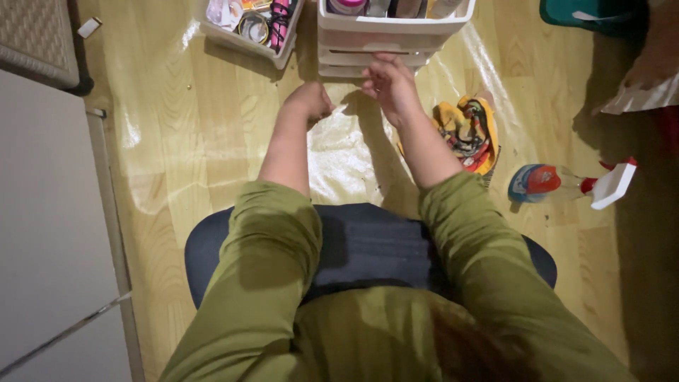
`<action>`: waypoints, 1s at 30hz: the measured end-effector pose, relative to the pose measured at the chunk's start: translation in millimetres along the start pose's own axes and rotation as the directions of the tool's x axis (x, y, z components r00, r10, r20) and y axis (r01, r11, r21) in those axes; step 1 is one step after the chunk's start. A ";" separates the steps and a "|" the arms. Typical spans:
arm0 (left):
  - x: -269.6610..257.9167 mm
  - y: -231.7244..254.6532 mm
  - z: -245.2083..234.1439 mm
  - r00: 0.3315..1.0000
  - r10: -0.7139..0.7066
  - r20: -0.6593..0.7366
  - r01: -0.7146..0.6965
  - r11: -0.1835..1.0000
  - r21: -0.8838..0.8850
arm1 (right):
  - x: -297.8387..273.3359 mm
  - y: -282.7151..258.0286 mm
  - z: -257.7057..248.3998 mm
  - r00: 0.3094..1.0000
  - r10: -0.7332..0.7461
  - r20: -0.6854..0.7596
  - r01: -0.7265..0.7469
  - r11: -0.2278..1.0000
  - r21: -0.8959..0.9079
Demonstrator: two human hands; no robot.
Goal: The person wipes various cosmetic items with a cloth, including a pink sponge, a small bottle, and a blue box, then places them into a clear plastic drawer. The person then sprays the empty drawer with a cleaning solution and wipes it clean with the cloth.
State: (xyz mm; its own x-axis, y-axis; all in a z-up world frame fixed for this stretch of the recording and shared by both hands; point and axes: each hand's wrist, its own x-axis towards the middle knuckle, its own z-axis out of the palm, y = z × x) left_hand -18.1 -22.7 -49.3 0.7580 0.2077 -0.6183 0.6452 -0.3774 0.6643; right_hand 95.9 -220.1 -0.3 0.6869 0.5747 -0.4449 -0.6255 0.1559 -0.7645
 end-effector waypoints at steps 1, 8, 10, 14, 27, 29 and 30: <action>-7.1 9.2 -9.7 0.984 -0.052 0.168 0.073 0.990 -0.120 | 4.6 3.6 1.2 0.999 -0.039 -0.011 0.039 0.998 0.039; -66.9 89.2 -76.6 0.919 0.374 0.125 -0.306 0.877 -0.371 | -0.1 7.5 -9.2 0.996 -0.079 0.045 0.065 0.965 0.254; -80.4 106.2 -86.5 0.906 0.421 -0.049 -0.401 0.815 -0.418 | -12.3 7.8 -9.1 0.991 -0.039 0.130 0.000 0.957 0.289; -92.3 123.2 -84.9 0.772 0.485 -0.410 -0.536 0.844 -0.011 | -13.6 1.6 -2.1 0.994 -0.004 0.114 -0.023 0.972 0.234; -82.1 111.3 -75.9 0.435 0.701 -0.565 -0.481 0.711 0.512 | -22.4 39.1 -22.4 0.989 -0.075 0.131 0.035 0.959 0.280; -83.0 108.4 -77.3 0.464 0.691 -0.554 -0.493 0.721 0.486 | -23.0 41.6 -26.7 0.988 -0.088 0.129 0.052 0.964 0.259; -82.5 104.2 -80.3 0.526 0.656 -0.541 -0.503 0.753 0.424 | -22.6 41.9 -27.5 0.987 -0.097 0.130 0.063 0.967 0.248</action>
